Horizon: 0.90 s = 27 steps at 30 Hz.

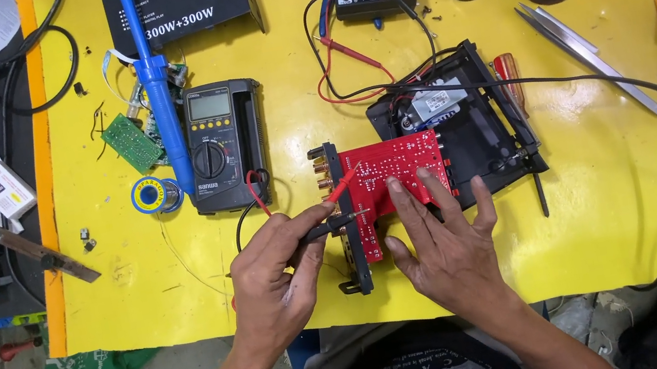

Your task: The person works at a yellow workbench, handling a red circuit board and a black electronic device. They connect multimeter probes to the circuit board to measure electrical values, then place the board into the device's casing.

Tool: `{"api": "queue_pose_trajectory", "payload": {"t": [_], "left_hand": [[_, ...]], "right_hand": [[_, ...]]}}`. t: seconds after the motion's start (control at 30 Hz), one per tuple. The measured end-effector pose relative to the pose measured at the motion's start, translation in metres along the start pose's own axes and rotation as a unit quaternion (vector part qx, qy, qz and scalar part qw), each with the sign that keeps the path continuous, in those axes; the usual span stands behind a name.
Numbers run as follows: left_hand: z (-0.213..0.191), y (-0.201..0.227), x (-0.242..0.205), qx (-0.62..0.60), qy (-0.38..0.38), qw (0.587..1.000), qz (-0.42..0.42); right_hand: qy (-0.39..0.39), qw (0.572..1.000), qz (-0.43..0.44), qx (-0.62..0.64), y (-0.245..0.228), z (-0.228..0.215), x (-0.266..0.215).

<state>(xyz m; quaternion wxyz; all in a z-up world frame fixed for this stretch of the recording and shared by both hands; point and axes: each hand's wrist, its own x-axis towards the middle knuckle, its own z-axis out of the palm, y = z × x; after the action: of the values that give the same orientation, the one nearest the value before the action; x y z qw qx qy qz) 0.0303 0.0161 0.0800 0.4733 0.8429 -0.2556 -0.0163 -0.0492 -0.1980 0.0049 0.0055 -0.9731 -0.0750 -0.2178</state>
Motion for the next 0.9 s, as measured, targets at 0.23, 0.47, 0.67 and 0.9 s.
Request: {"api": "queue_pose_trajectory", "payload": {"t": [0.23,0.47,0.67,0.9], "left_hand": [[0.003,0.001,0.002,-0.011,-0.037,0.999,0.032],[0.012,0.004,-0.013,0.101,-0.035,0.986,0.129],[0.015,0.018,-0.021,0.086,-0.159,0.962,0.203],[-0.025,0.009,-0.013,0.033,0.102,0.986,0.125]], "right_hand": [[-0.003,1.000,0.008,0.012,-0.001,0.003,-0.001],[0.106,0.986,0.052,0.120,-0.013,0.008,-0.021],[0.120,0.967,0.033,0.222,-0.033,0.000,-0.028],[0.172,0.956,0.050,0.230,-0.002,0.023,-0.044]]}}
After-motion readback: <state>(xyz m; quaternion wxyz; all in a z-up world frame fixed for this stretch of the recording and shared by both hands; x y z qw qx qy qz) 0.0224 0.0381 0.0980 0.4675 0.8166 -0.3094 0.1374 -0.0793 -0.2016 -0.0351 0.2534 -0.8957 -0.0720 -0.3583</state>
